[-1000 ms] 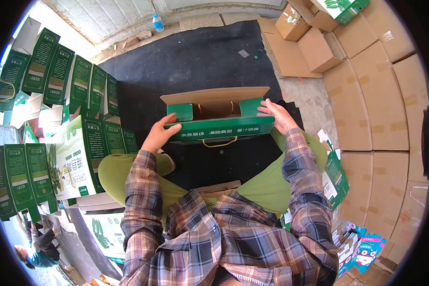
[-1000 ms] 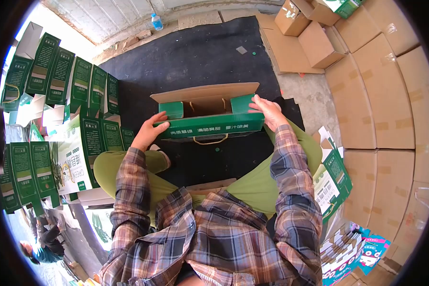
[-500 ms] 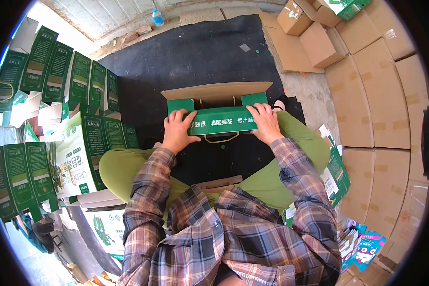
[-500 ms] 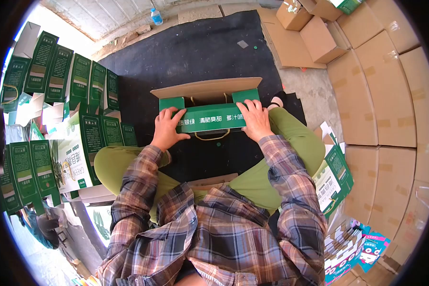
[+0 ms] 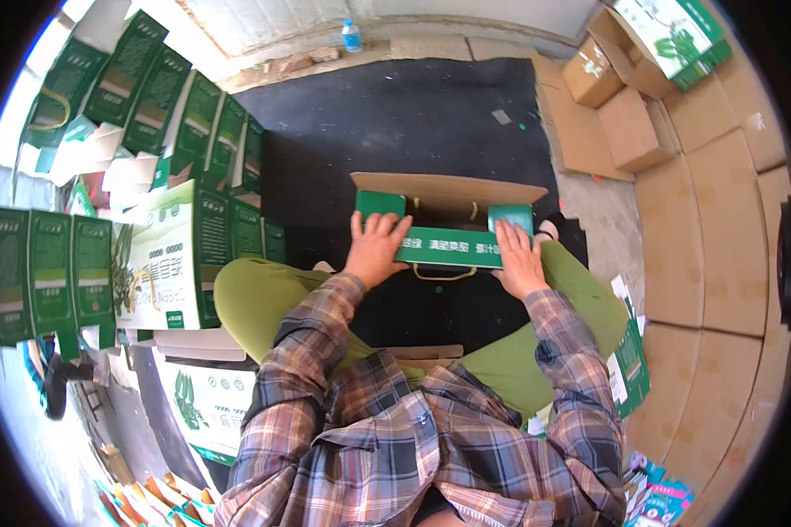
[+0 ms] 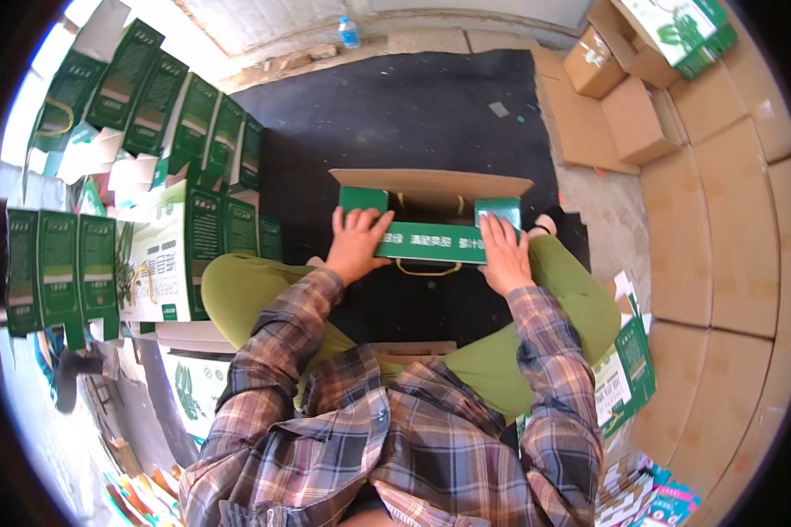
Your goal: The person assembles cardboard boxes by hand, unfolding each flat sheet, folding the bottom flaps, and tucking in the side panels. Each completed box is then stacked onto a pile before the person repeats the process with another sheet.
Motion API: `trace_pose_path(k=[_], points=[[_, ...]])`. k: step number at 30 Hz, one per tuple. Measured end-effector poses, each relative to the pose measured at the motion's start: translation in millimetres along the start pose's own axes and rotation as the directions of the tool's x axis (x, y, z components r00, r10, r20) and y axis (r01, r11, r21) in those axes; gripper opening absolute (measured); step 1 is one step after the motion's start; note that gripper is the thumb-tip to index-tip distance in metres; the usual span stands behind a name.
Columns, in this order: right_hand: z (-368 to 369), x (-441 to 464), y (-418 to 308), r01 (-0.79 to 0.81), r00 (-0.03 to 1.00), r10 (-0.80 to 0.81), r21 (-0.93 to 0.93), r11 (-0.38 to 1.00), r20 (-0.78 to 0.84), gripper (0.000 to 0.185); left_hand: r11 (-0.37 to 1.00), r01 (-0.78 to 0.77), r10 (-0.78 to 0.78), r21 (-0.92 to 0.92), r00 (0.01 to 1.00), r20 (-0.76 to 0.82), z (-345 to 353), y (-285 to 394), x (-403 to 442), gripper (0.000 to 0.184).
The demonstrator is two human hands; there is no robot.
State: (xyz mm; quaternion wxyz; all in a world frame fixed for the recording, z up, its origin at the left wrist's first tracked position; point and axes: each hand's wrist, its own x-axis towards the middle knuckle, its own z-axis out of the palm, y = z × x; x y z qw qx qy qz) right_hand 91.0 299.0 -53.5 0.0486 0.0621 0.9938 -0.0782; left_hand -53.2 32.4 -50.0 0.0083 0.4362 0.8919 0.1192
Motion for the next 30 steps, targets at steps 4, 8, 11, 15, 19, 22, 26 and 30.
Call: trace_pose_path(k=[4, 8, 11, 15, 19, 22, 26, 30], points=[[3, 3, -4, -0.033, 0.999, 0.034, -0.05, 0.998, 0.024, 0.1, 0.99, -0.138, 0.138, -0.014, 0.99, -0.015, 6, 1, 3, 0.083], [-5, 8, -6, -0.04, 0.998, 0.039, 0.017, 0.999, 0.059, 0.092, 0.983, -0.162, 0.164, -0.084, 0.986, 0.015, 2, -5, 7, 0.07], [-17, 11, -3, -0.061, 0.998, 0.061, 0.007, 0.998, -0.013, 0.096, 0.982, -0.132, 0.135, -0.136, 0.991, 0.014, 1, 5, 5, 0.07], [-36, 18, 20, -0.019, 0.956, 0.075, 0.196, 0.98, -0.284, 0.088, 0.969, 0.011, -0.009, -0.245, 1.0, 0.009, -5, 15, 0, 0.071], [-83, 17, 44, 0.031, 0.798, 0.295, 0.525, 0.851, -0.525, 0.057, 0.865, 0.132, -0.237, -0.485, 0.958, -0.161, -39, 16, 1, 0.074], [-103, 7, 78, 0.065, 0.742, 0.405, 0.659, 0.75, -0.534, 0.049, 0.769, 0.086, -0.393, -0.633, 0.845, -0.363, -88, 18, -6, 0.077], [-96, 3, 136, 0.069, 0.769, 0.347, 0.61, 0.79, -0.537, 0.039, 0.544, -0.022, -0.613, -0.839, 0.672, -0.415, -184, 15, -57, 0.073], [-110, 5, 134, -0.009, 0.839, 0.45, 0.817, 0.577, -0.308, 0.035, 0.646, 0.015, -0.663, -0.763, 0.506, -0.552, -236, 9, -183, 0.025]])
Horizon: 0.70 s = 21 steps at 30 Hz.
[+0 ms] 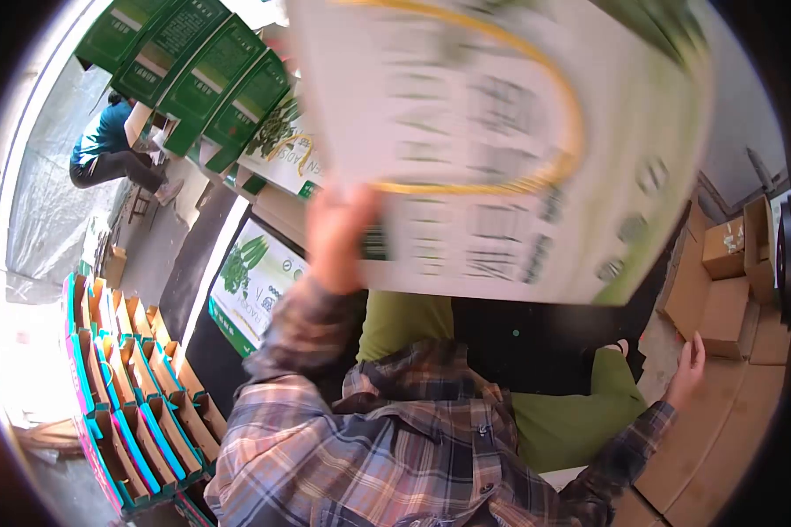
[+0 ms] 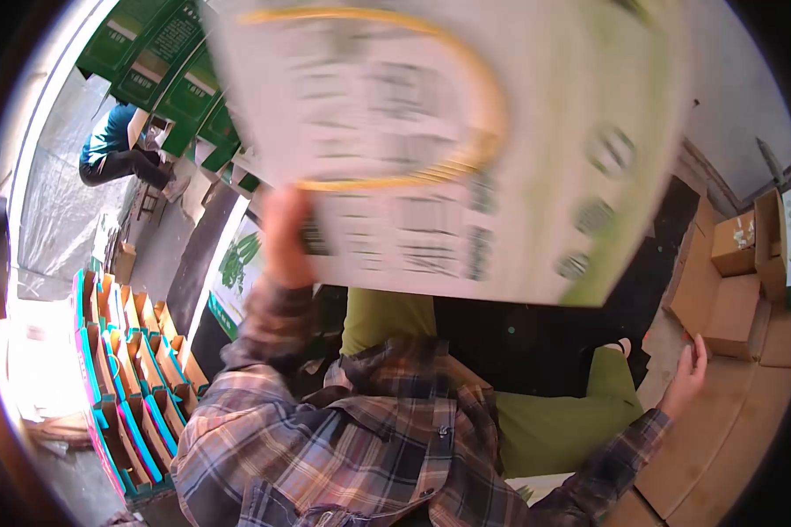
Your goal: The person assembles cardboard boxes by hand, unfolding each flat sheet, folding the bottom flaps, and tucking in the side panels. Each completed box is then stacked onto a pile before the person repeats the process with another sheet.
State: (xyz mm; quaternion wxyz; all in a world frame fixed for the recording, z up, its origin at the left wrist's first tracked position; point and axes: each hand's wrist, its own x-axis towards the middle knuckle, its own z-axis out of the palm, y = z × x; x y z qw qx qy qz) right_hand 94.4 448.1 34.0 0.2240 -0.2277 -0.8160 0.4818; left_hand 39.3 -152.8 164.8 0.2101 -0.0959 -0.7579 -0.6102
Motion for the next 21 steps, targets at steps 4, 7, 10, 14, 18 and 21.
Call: trace_pose_path(k=[4, 7, 10, 14, 18, 21], points=[[7, 0, -13, -0.069, 0.99, 0.075, -0.054, 0.996, 0.119, 0.036, 0.93, 0.033, -0.17, -0.366, 0.922, -0.347, -96, 48, -57, 0.036], [9, 8, 4, -0.093, 0.983, 0.098, -0.045, 0.995, 0.153, 0.037, 0.839, 0.059, -0.319, -0.542, 0.86, -0.4, -174, 66, -122, 0.051], [10, 10, 11, -0.129, 0.976, 0.141, -0.083, 0.988, 0.168, 0.038, 0.88, 0.086, -0.38, -0.467, 0.718, -0.583, -204, 76, -182, 0.052], [11, 16, 20, -0.139, 0.967, 0.158, -0.108, 0.984, 0.198, 0.037, 0.904, 0.11, -0.409, -0.413, 0.502, -0.762, -231, 37, -248, 0.053], [10, 18, 24, -0.15, 0.959, 0.177, -0.133, 0.98, 0.223, 0.035, 0.815, 0.225, -0.578, -0.533, 0.367, -0.729, -254, -42, -301, 0.055], [8, 15, 26, -0.176, 0.958, 0.198, -0.12, 0.977, 0.205, 0.035, 0.789, 0.27, -0.611, -0.552, 0.442, -0.657, -266, -94, -319, 0.055]])
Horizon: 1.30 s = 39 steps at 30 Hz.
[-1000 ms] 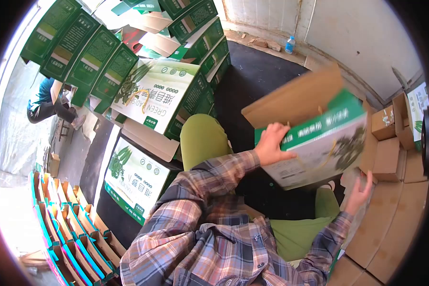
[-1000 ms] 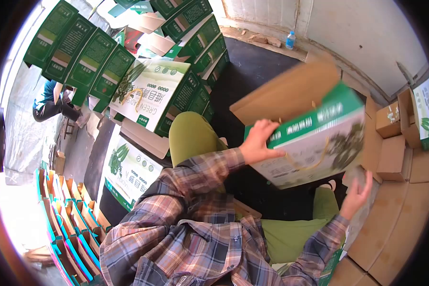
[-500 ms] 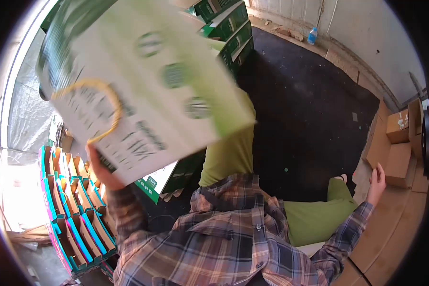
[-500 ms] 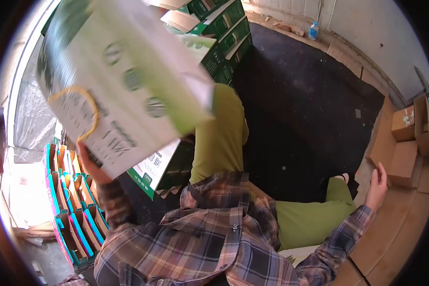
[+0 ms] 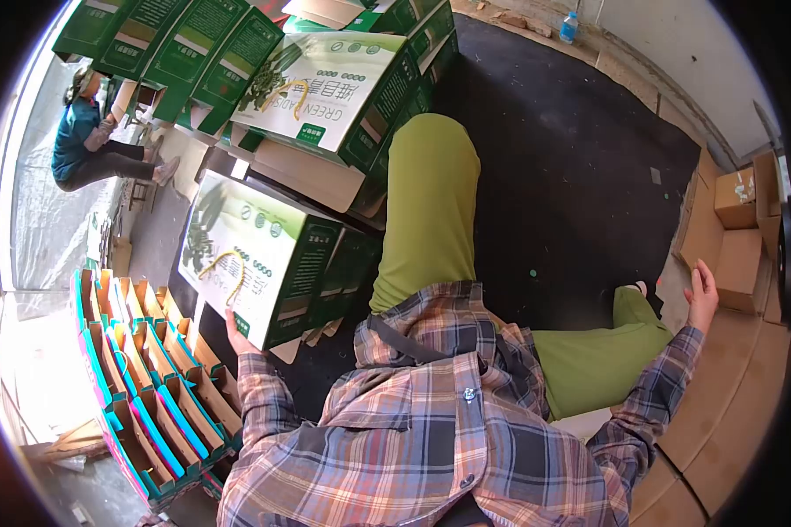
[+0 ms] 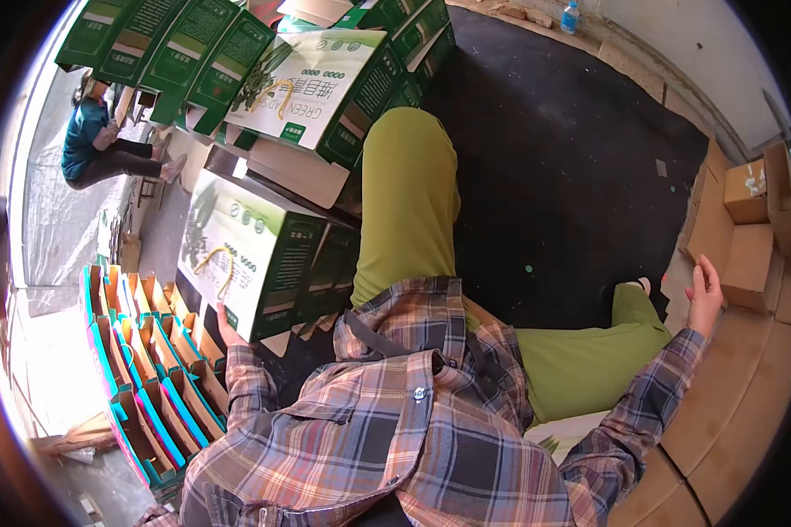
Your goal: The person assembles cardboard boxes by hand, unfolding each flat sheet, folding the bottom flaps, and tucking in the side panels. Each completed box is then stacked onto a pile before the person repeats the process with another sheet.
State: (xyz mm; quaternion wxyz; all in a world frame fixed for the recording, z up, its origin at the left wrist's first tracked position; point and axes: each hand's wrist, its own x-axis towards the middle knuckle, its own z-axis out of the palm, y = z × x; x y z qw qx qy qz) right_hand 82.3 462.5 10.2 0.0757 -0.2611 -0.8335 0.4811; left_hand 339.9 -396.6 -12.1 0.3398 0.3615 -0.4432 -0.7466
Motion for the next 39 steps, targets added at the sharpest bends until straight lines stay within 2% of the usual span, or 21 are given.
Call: trace_pose_path(k=[3, 8, 12, 15, 17, 19, 20, 21, 23, 25, 26, 27, 29, 31, 33, 34, 35, 36, 37, 38, 39], points=[[-7, 2, 13, -0.03, 0.999, 0.031, 0.018, 0.999, -0.026, 0.034, 0.993, 0.113, -0.108, -0.035, 0.988, 0.112, 3, 1, 3, 0.056], [-15, 8, 25, -0.063, 0.998, 0.064, 0.055, 0.996, -0.009, 0.035, 0.992, 0.1, -0.105, 0.074, 0.991, 0.079, 4, 10, 6, 0.053], [-10, 6, 16, -0.046, 0.999, 0.046, 0.025, 0.999, -0.015, 0.037, 0.992, 0.122, -0.126, 0.035, 0.982, 0.14, -6, 11, 10, 0.052], [-7, -8, -8, -0.064, 0.996, 0.062, -0.029, 0.998, -0.066, 0.037, 0.932, 0.076, -0.052, 0.355, 0.996, -0.077, 7, 20, 3, 0.056], [-16, -17, -15, -0.049, 0.995, 0.054, 0.065, 0.997, -0.08, 0.036, 0.898, 0.298, -0.284, 0.322, 0.954, -0.091, -6, 26, 16, 0.057], [-25, -35, -25, -0.023, 0.984, 0.045, 0.128, 0.992, -0.171, 0.034, 0.765, 0.278, -0.162, 0.581, 0.956, -0.244, -24, 34, 39, 0.06], [-35, -41, -17, -0.02, 0.973, 0.06, 0.18, 0.983, -0.221, 0.034, 0.141, 0.215, 0.271, 0.966, 0.93, -0.246, 24, 52, 16, 0.058], [-45, -49, -2, -0.016, 0.963, 0.078, 0.234, 0.972, -0.26, 0.033, 0.131, -0.117, 0.494, 0.984, 0.868, 0.038, 28, 57, 26, 0.052], [-57, -64, 42, -0.071, 0.928, 0.15, 0.232, 0.97, -0.341, 0.032, -0.001, -0.435, 0.665, 0.9, 0.672, 0.325, 93, 65, 23, 0.043], [-69, -89, 99, -0.131, 0.886, 0.244, 0.293, 0.947, -0.395, 0.028, 0.16, -0.683, 0.608, 0.712, 0.637, 0.474, 174, 63, 8, 0.038], [-72, -104, 144, -0.17, 0.851, 0.291, 0.293, 0.941, -0.438, 0.026, 0.28, -0.757, 0.597, 0.59, 0.619, 0.51, 221, 52, -13, 0.036], [-74, -122, 187, -0.213, 0.812, 0.339, 0.3, 0.93, -0.474, 0.024, 0.529, -0.729, 0.494, 0.435, 0.681, 0.541, 258, 41, -31, 0.035], [-63, -179, 231, -0.449, 0.708, 0.575, 0.366, 0.815, -0.411, 0.024, 0.308, -0.919, 0.456, 0.245, 0.368, 0.81, 309, 14, -31, 0.032], [-35, -236, 279, -0.609, 0.469, 0.793, 0.509, 0.609, -0.388, 0.021, 0.389, -0.904, 0.35, 0.176, 0.322, 0.88, 365, -22, -58, 0.031], [-2, -304, 332, -0.637, 0.253, 0.942, 0.695, 0.334, -0.22, 0.017, 0.247, -0.969, 0.18, 0.021, 0.067, 0.981, 415, -55, -90, 0.03], [19, -341, 361, -0.607, 0.241, 0.966, 0.761, 0.229, -0.098, 0.015, 0.286, -0.957, 0.1, -0.051, -0.023, 0.995, 435, -72, -107, 0.029], [27, -391, 388, -0.572, 0.7, 0.654, 0.774, 0.272, 0.288, 0.019, 0.327, -0.938, 0.023, -0.114, -0.112, 0.993, 451, -89, -122, 0.029], [56, -434, 405, -0.223, 0.609, 0.745, 0.96, -0.17, 0.273, 0.015, 0.382, -0.914, -0.029, -0.138, -0.161, 0.987, 461, -110, -132, 0.028], [76, -414, 343, -0.427, -0.034, 0.999, 0.903, -0.042, 0.03, 0.016, 0.434, -0.888, -0.08, -0.154, -0.208, 0.975, 468, -130, -139, 0.028], [124, -462, 437, -0.54, -0.005, 0.999, 0.841, 0.042, -0.053, 0.015, 0.459, -0.875, -0.15, -0.153, -0.246, 0.958, 472, -146, -150, 0.028], [123, -480, 394, -0.299, 0.044, 0.999, 0.954, -0.016, 0.031, 0.022, 0.482, -0.864, -0.213, -0.149, -0.28, 0.936, 473, -162, -158, 0.028]])
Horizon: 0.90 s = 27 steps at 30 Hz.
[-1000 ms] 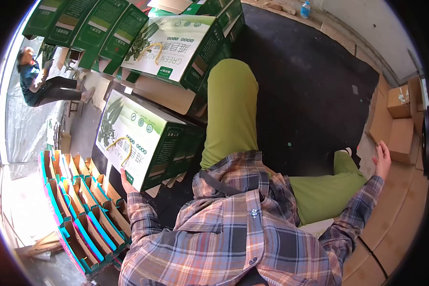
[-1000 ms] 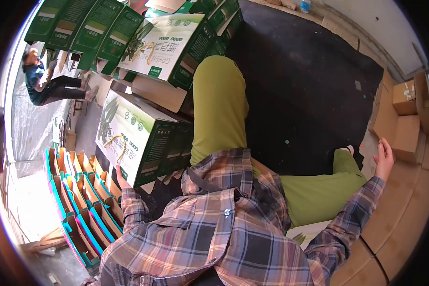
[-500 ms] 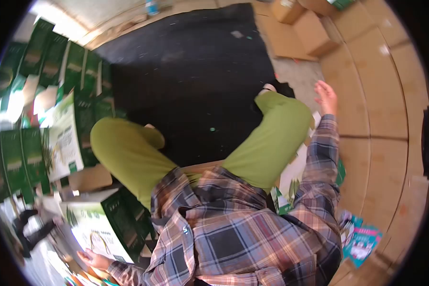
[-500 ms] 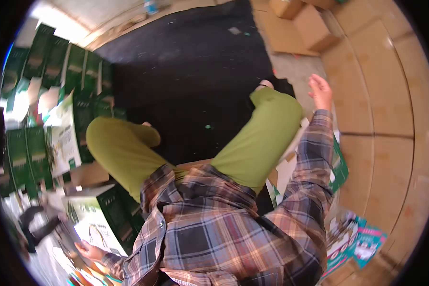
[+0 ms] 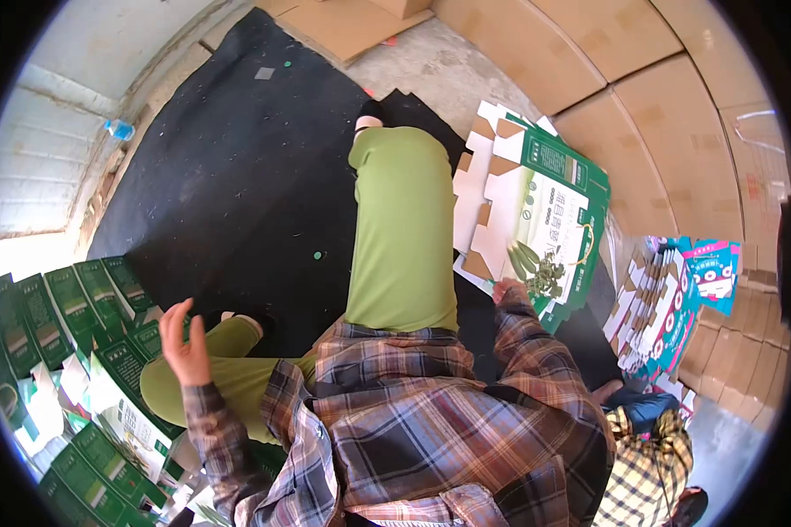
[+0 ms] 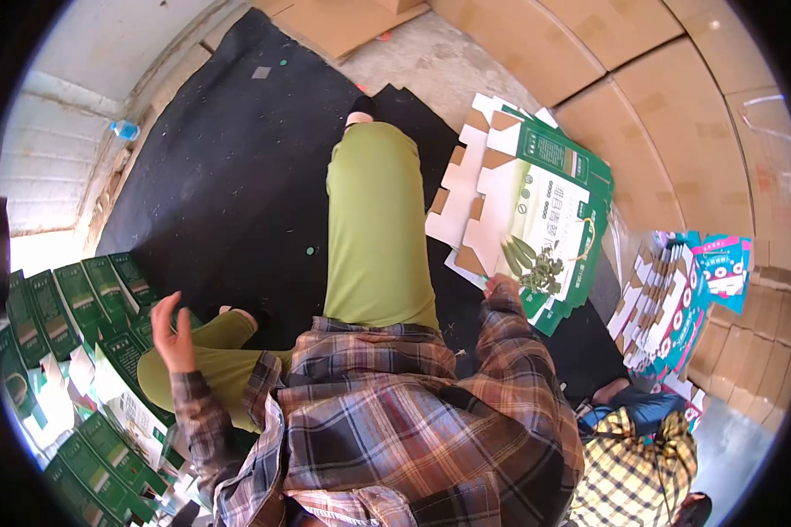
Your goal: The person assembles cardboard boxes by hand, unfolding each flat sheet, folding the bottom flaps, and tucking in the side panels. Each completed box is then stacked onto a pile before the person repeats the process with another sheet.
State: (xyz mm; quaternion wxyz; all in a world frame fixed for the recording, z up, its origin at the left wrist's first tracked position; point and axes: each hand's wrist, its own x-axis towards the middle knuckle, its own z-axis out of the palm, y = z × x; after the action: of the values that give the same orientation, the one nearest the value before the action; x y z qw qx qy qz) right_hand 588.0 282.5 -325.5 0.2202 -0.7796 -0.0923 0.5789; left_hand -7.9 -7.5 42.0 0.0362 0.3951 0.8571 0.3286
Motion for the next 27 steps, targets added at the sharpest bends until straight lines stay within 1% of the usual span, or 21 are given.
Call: trace_pose_path(k=[1, 2, 3, 4, 5, 6, 8, 9, 10, 12, 13, 15, 16, 18, 19, 20, 22, 23, 24, 26, 27], points=[[0, -14, 15, 0.038, 0.998, -0.04, -0.04, 0.998, -0.041, 0.024, 1.0, -0.026, 0.026, 0.005, 0.998, 0.064, 17, -7, 1, 0.028], [6, -27, 17, 0.034, 0.998, -0.035, -0.033, 0.999, -0.047, 0.024, 0.999, -0.052, 0.05, 0.008, 0.991, 0.127, 34, -17, -1, 0.028], [14, -42, 12, -0.067, 0.994, 0.079, 0.153, 0.986, -0.079, 0.025, 0.997, -0.082, 0.079, 0.007, 0.979, 0.186, 47, -27, -5, 0.027], [20, -50, 5, -0.154, 0.977, 0.194, 0.336, 0.929, -0.086, 0.026, 0.995, -0.099, 0.086, 0.034, 0.957, 0.277, 56, -40, -11, 0.027], [23, -45, 6, -0.135, 0.985, 0.167, 0.394, 0.909, -0.048, 0.03, 0.994, -0.087, 0.058, 0.071, 0.936, 0.346, 57, -40, -11, 0.026], [23, -40, 3, -0.132, 0.985, 0.164, 0.395, 0.909, -0.046, 0.03, 0.991, -0.077, 0.025, 0.11, 0.911, 0.412, 58, -39, -13, 0.026], [27, -32, -1, -0.159, 0.985, 0.172, 0.468, 0.869, 0.015, 0.031, 0.993, -0.061, 0.02, 0.097, 0.926, 0.377, 58, -36, -15, 0.026], [29, -40, -7, -0.159, 0.983, 0.185, 0.427, 0.89, -0.02, 0.031, 0.996, -0.044, 0.014, 0.082, 0.939, 0.343, 57, -34, -16, 0.026], [33, -49, -12, -0.159, 0.983, 0.184, 0.429, 0.889, -0.017, 0.031, 0.995, -0.047, 0.016, 0.083, 0.94, 0.342, 57, -40, -18, 0.026], [28, -38, -9, -0.131, 0.974, 0.199, 0.446, 0.886, -0.109, 0.031, 0.995, 0.028, -0.06, 0.097, 0.935, 0.35, 58, -55, -22, 0.027], [24, -38, -8, -0.129, 0.976, 0.194, 0.444, 0.887, -0.103, 0.031, 0.995, 0.029, -0.061, 0.097, 0.938, 0.342, 57, -52, -23, 0.027], [21, -41, -11, -0.075, 0.997, 0.075, 0.365, 0.928, 0.013, 0.033, 0.996, 0.033, -0.063, 0.089, 0.928, 0.368, 57, -46, -22, 0.027], [24, -41, -15, -0.07, 0.997, 0.069, 0.365, 0.928, 0.016, 0.033, 0.996, 0.033, -0.062, 0.086, 0.93, 0.362, 57, -46, -23, 0.027], [32, -58, -19, -0.026, 0.997, 0.06, 0.567, 0.823, -0.042, 0.042, 0.994, 0.038, -0.076, 0.106, 0.92, 0.385, 56, -47, -23, 0.027], [30, -67, -18, 0.057, 0.991, -0.115, 0.556, 0.83, 0.07, 0.045, 0.994, 0.032, -0.07, 0.104, 0.919, 0.389, 55, -48, -23, 0.027], [34, -73, -21, 0.059, 0.991, -0.114, 0.563, 0.825, 0.063, 0.045, 0.994, 0.04, -0.077, 0.1, 0.916, 0.394, 55, -50, -22, 0.027], [49, -74, -39, 0.149, 0.988, -0.077, 0.706, 0.692, -0.133, 0.045, 0.996, 0.035, -0.066, 0.084, 0.915, 0.397, 57, -51, -18, 0.027], [54, -81, -45, 0.191, 0.981, -0.14, 0.74, 0.645, -0.131, 0.042, 0.996, 0.075, -0.088, 0.049, 0.921, 0.38, 56, -51, -18, 0.027], [60, -92, -54, 0.195, 0.981, -0.145, 0.744, 0.639, -0.132, 0.042, 0.993, 0.116, -0.113, 0.014, 0.924, 0.364, 55, -50, -17, 0.027], [71, -122, -81, 0.339, 0.94, -0.234, 0.603, 0.722, -0.247, 0.04, 0.991, 0.134, -0.122, -0.009, 0.927, 0.354, 53, -45, -12, 0.026], [81, -143, -98, 0.412, 0.911, -0.295, 0.626, 0.662, -0.287, 0.035, 0.987, 0.162, -0.144, -0.024, 0.927, 0.347, 49, -42, -11, 0.025]])
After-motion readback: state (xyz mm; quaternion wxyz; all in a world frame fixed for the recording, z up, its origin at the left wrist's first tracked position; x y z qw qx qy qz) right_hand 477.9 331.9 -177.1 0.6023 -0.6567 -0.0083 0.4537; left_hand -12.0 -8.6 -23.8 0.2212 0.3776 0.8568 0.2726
